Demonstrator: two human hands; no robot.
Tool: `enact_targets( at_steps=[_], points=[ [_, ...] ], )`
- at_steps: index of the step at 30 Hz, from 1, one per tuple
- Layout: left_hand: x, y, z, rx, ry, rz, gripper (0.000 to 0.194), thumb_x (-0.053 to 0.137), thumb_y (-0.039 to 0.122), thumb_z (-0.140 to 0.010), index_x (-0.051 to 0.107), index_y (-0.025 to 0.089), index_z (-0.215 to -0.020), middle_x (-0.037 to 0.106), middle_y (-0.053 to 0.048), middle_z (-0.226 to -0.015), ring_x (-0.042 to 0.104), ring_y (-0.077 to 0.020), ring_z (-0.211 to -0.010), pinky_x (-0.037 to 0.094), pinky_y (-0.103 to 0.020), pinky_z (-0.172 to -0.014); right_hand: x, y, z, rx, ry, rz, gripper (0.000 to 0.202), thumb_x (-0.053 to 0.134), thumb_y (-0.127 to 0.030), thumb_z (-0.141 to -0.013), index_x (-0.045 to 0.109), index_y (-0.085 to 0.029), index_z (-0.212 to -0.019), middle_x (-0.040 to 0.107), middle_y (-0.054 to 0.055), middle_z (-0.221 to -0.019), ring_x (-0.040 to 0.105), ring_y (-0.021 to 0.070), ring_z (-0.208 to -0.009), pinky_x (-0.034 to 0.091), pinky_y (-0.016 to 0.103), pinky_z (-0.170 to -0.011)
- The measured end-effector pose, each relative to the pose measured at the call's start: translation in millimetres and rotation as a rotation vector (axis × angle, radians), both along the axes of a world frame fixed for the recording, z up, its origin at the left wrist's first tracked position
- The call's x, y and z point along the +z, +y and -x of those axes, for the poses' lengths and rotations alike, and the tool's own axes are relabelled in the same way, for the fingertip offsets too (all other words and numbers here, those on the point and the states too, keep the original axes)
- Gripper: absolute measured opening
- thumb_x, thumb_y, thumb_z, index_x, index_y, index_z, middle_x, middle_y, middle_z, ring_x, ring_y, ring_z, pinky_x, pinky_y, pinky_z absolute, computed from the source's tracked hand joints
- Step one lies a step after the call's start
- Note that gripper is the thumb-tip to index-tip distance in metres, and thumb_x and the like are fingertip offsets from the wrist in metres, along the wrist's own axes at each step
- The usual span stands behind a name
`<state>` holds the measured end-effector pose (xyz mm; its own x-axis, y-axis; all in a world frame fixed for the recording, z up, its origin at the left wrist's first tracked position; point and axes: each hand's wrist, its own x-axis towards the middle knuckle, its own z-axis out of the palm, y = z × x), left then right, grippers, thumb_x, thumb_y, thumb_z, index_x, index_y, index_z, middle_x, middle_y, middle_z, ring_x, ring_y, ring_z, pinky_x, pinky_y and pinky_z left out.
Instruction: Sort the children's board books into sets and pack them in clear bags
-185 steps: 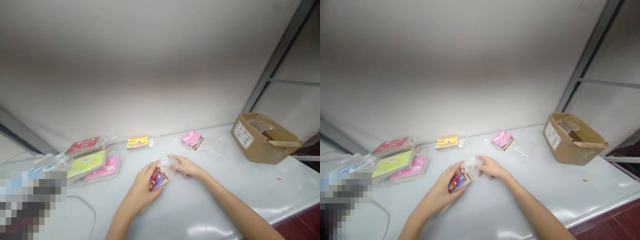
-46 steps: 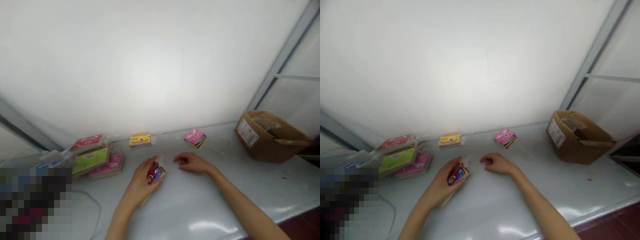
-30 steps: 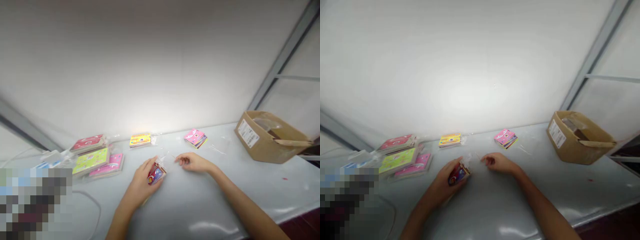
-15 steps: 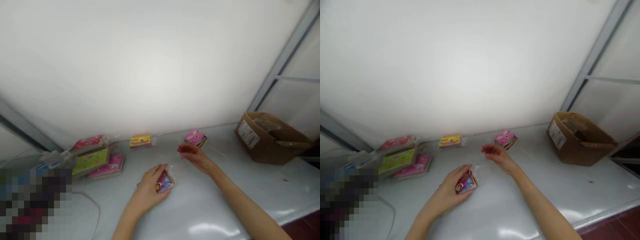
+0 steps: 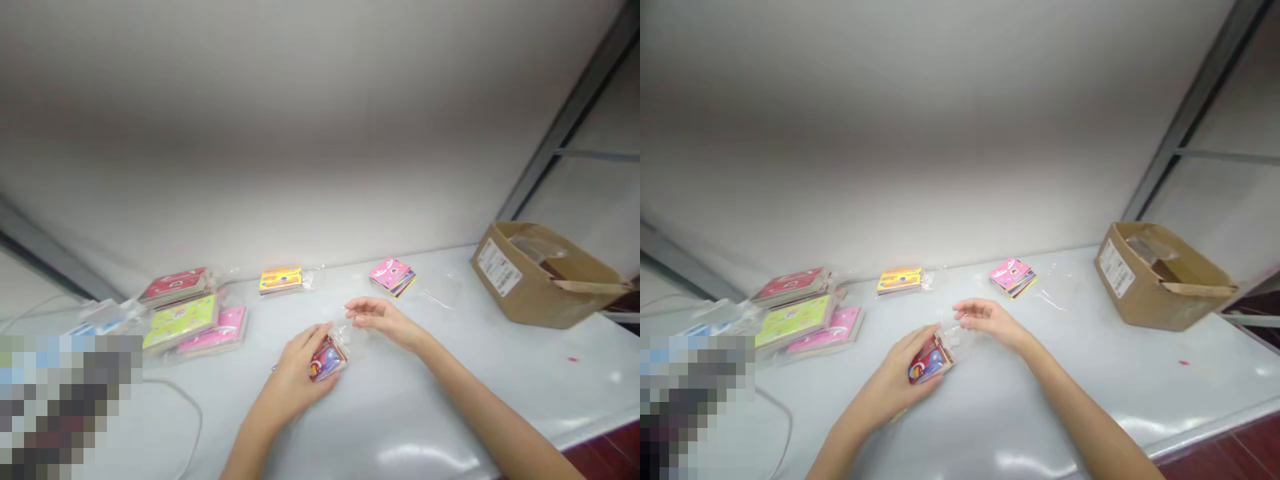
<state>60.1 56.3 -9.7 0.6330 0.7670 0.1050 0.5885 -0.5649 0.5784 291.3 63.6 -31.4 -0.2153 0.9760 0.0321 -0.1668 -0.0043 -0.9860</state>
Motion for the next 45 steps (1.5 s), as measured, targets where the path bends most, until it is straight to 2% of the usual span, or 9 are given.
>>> enact_targets(
  at_steps=[6, 8, 14, 19, 25, 29, 35, 41, 45],
  points=[
    [-2.0, 4.8, 5.1, 0.039, -0.012, -0.02, 0.067, 0.063, 0.029, -0.074, 0.038, 0.021, -0.136, 0.045, -0.011, -0.139, 0.042, -0.0272, -0.126, 0.032, -0.045, -0.107, -1.1, 6.2, -6.8, -0.277, 0.044, 0.017, 0.031, 0.066, -0.04, -0.071, 0.065, -0.019, -0.093, 0.064, 0.003, -0.084, 0.056, 0.012, -0.069, 0.043, 0.028, -0.072],
    [-1.4, 6.8, 7.3, 0.068, -0.033, -0.04, 0.067, 0.063, 0.03, -0.074, 0.037, 0.022, -0.136, 0.045, -0.011, -0.138, 0.043, -0.0273, -0.125, 0.033, -0.046, -0.106, -3.8, 8.3, -10.3, -0.3, 0.003, 0.053, 0.031, 0.066, -0.039, -0.07, 0.065, -0.018, -0.093, 0.063, 0.002, -0.082, 0.056, 0.0113, -0.067, 0.043, 0.027, -0.069],
    [-0.2, 10.5, 9.8, 0.103, -0.076, -0.088, 0.065, 0.06, 0.034, -0.076, 0.036, 0.025, -0.136, 0.047, -0.009, -0.137, 0.045, -0.0265, -0.124, 0.035, -0.045, -0.105, -8.7, 3.7, 0.0, -0.102, -0.157, 0.201, 0.028, 0.065, -0.035, -0.071, 0.065, -0.016, -0.092, 0.062, 0.002, -0.077, 0.055, 0.0095, -0.057, 0.044, 0.024, -0.056],
    [-3.2, 11.3, 10.9, 0.101, -0.078, -0.084, 0.066, 0.062, 0.032, -0.075, 0.036, 0.027, -0.136, 0.048, -0.007, -0.136, 0.046, -0.0267, -0.123, 0.036, -0.047, -0.104, -7.5, -4.9, 17.7, 0.009, -0.168, 0.156, 0.037, 0.063, -0.038, -0.073, 0.062, -0.016, -0.103, 0.062, 0.004, -0.083, 0.057, 0.0111, -0.062, 0.042, 0.019, -0.043],
    [-1.9, 10.7, 10.5, 0.09, -0.085, -0.075, 0.064, 0.061, 0.03, -0.076, 0.038, 0.023, -0.135, 0.048, -0.009, -0.135, 0.045, -0.0259, -0.123, 0.036, -0.043, -0.104, -12.6, -6.5, 24.6, 0.149, -0.285, 0.187, 0.041, 0.058, -0.034, -0.078, 0.057, -0.017, -0.114, 0.06, -0.003, -0.06, 0.042, 0.0048, -0.035, 0.035, 0.018, -0.035],
    [-1.9, 11.0, 10.2, 0.094, -0.084, -0.065, 0.065, 0.062, 0.028, -0.074, 0.039, 0.023, -0.135, 0.049, -0.01, -0.135, 0.046, -0.0268, -0.123, 0.036, -0.045, -0.104, -18.4, -4.9, 25.1, 0.131, -0.265, 0.162, 0.042, 0.063, -0.035, -0.074, 0.058, -0.016, -0.111, 0.061, -0.001, -0.064, 0.051, 0.0077, -0.044, 0.041, 0.019, -0.039],
    [-1.0, 11.1, 10.0, 0.092, -0.086, -0.063, 0.065, 0.061, 0.031, -0.076, 0.037, 0.024, -0.136, 0.048, -0.01, -0.135, 0.045, -0.0261, -0.123, 0.036, -0.044, -0.104, -21.7, -8.3, 31.6, 0.168, -0.14, 0.195, 0.064, 0.071, -0.04, -0.068, 0.051, -0.018, -0.125, 0.062, -0.001, -0.066, 0.059, 0.0124, -0.058, 0.049, 0.021, -0.046],
    [-0.1, 9.7, 9.2, 0.098, -0.091, -0.065, 0.063, 0.06, 0.035, -0.077, 0.038, 0.024, -0.135, 0.049, -0.01, -0.133, 0.047, -0.0248, -0.121, 0.038, -0.042, -0.103, -16.6, -12.4, 39.8, 0.286, 0.018, 0.215, 0.049, 0.073, -0.041, -0.067, 0.062, -0.02, -0.11, 0.065, 0.004, -0.099, 0.063, 0.0144, -0.087, 0.053, 0.028, -0.078],
    [-0.8, 10.4, 9.4, 0.101, -0.094, -0.07, 0.064, 0.06, 0.033, -0.077, 0.038, 0.023, -0.135, 0.049, -0.01, -0.134, 0.047, -0.0257, -0.122, 0.037, -0.043, -0.103, -13.0, -13.4, 41.1, 0.279, 0.01, 0.213, 0.038, 0.072, -0.04, -0.069, 0.066, -0.02, -0.101, 0.064, 0.003, -0.103, 0.062, 0.0142, -0.092, 0.051, 0.028, -0.084]
  ],
)
